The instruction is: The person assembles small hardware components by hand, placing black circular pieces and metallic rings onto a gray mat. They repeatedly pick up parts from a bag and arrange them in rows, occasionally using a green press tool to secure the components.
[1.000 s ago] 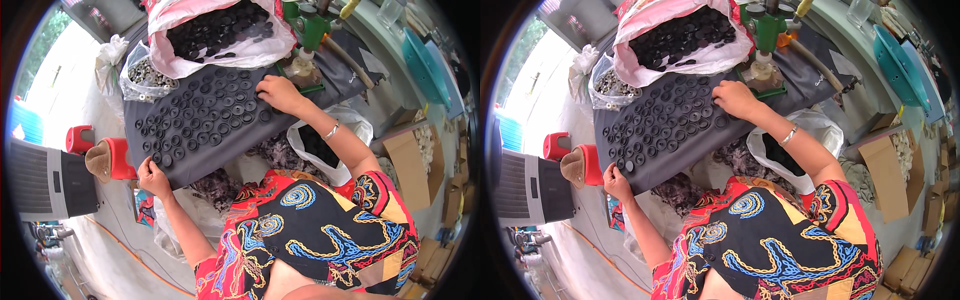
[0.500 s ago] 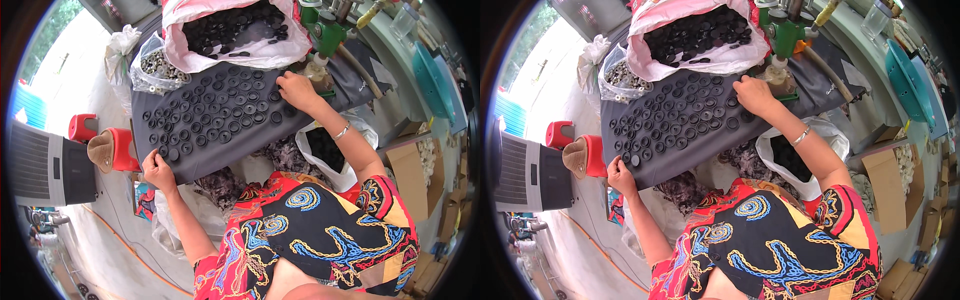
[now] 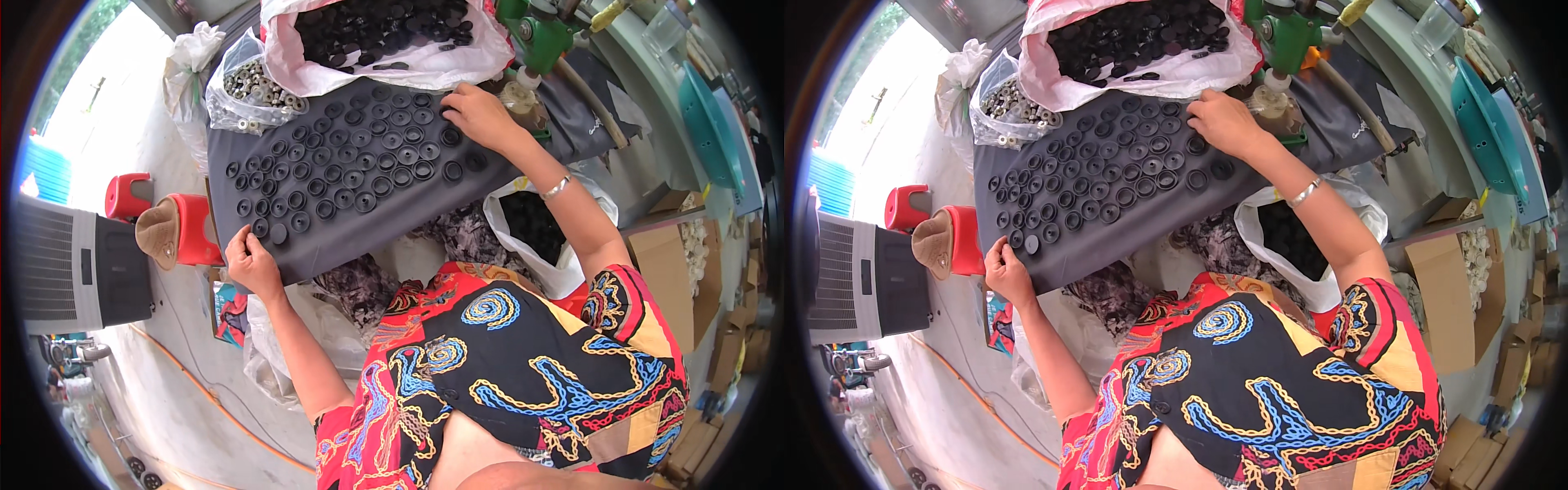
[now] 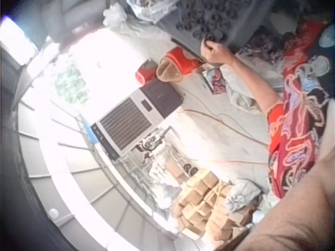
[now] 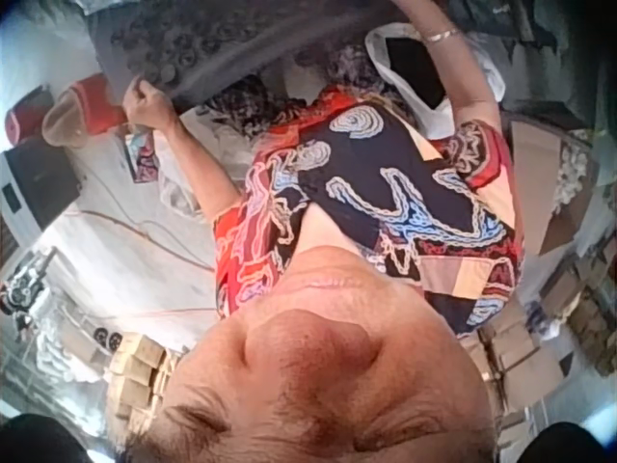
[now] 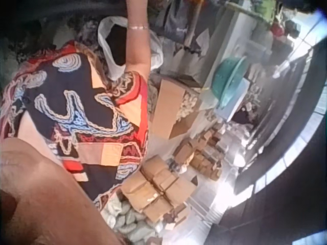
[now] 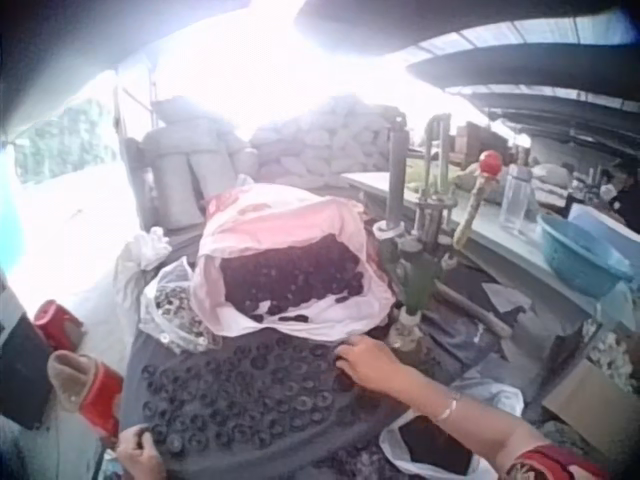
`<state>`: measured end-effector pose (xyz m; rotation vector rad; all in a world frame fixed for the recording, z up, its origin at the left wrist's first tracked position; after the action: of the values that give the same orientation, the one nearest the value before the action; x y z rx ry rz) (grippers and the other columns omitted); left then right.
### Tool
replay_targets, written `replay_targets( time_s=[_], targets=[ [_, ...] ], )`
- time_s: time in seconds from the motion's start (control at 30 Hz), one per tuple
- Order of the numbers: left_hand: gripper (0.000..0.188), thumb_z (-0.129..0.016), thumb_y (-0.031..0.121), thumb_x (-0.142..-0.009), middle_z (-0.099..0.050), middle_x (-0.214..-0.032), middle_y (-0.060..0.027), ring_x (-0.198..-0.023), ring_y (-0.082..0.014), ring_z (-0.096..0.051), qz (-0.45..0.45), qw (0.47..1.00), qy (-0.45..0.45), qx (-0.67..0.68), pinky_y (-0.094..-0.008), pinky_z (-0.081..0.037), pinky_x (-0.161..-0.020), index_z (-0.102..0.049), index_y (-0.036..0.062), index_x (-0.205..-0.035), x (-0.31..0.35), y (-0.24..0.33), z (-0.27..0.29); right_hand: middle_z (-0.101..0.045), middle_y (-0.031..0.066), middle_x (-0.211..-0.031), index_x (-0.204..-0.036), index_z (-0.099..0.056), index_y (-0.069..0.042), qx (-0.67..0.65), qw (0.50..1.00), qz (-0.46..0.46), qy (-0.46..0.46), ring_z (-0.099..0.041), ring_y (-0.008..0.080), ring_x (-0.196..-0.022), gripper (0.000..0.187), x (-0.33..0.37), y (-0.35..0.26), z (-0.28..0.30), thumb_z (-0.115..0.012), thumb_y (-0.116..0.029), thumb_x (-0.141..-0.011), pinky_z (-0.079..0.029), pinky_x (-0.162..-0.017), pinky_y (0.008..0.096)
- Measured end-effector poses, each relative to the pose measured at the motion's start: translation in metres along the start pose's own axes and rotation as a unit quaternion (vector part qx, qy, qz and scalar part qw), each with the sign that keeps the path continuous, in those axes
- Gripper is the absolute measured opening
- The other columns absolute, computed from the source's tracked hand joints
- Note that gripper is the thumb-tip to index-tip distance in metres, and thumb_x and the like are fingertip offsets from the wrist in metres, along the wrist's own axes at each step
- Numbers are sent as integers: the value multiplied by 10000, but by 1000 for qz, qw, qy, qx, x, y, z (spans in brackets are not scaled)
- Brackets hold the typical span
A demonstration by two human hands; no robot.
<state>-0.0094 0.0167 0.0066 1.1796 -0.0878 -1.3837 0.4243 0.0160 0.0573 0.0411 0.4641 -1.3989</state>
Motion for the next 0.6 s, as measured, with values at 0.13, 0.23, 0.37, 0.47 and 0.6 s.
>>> replay_targets(
  time_s=[0.13,0.23,0.37,0.47,0.6],
  targets=[
    [140,-586,-2,-832,-678,-909,-101,-824,-211,-625,-1,1000,-4,-8,-309,-485,-753,-698,-3,-916,-1,-4,-1,-625,100,-997,-982,-647,-43,-45,992,85,84,-601,308,-940,193,35,-14,7,-637,-141,-816,-502,-796,399],
    [136,-591,3,-835,-681,-911,-94,-825,-205,-625,1,1000,-3,-12,-305,-485,-749,-700,0,-915,0,-1,-1,-635,64,-1035,-993,-645,-72,-17,989,135,66,-589,265,-981,207,56,-20,-5,-653,-138,-797,-459,-859,391],
    [138,-590,3,-834,-682,-912,-94,-821,-201,-624,-17,1000,-3,-16,-302,-485,-750,-701,1,-916,0,-1,-2,-631,45,-1002,-956,-655,-85,3,990,106,91,-575,228,-993,187,58,-11,-8,-672,-134,-776,-415,-897,373],
    [141,-588,2,-832,-682,-910,-94,-817,-202,-626,-13,1000,-2,-22,-301,-486,-750,-701,1,-917,-2,-1,0,-617,37,-941,-898,-653,-88,-44,986,103,122,-568,226,-949,167,55,-14,-2,-697,-138,-745,-415,-852,366],
    [142,-593,10,-828,-684,-899,-99,-806,-208,-633,-4,1000,2,-23,-307,-492,-744,-703,6,-917,-2,0,1,-581,31,-851,-834,-639,-85,-73,986,130,72,-552,228,-875,169,68,-41,12,-728,-150,-707,-400,-801,367]
  ],
)
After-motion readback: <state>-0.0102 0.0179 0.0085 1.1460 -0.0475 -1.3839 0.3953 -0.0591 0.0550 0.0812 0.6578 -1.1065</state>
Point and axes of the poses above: each hand's wrist, its own x-axis away from the middle knuckle, its own z-axis out of the back of the hand, y = z × x, the point moved 2 cm from there along -x, towards the middle knuckle
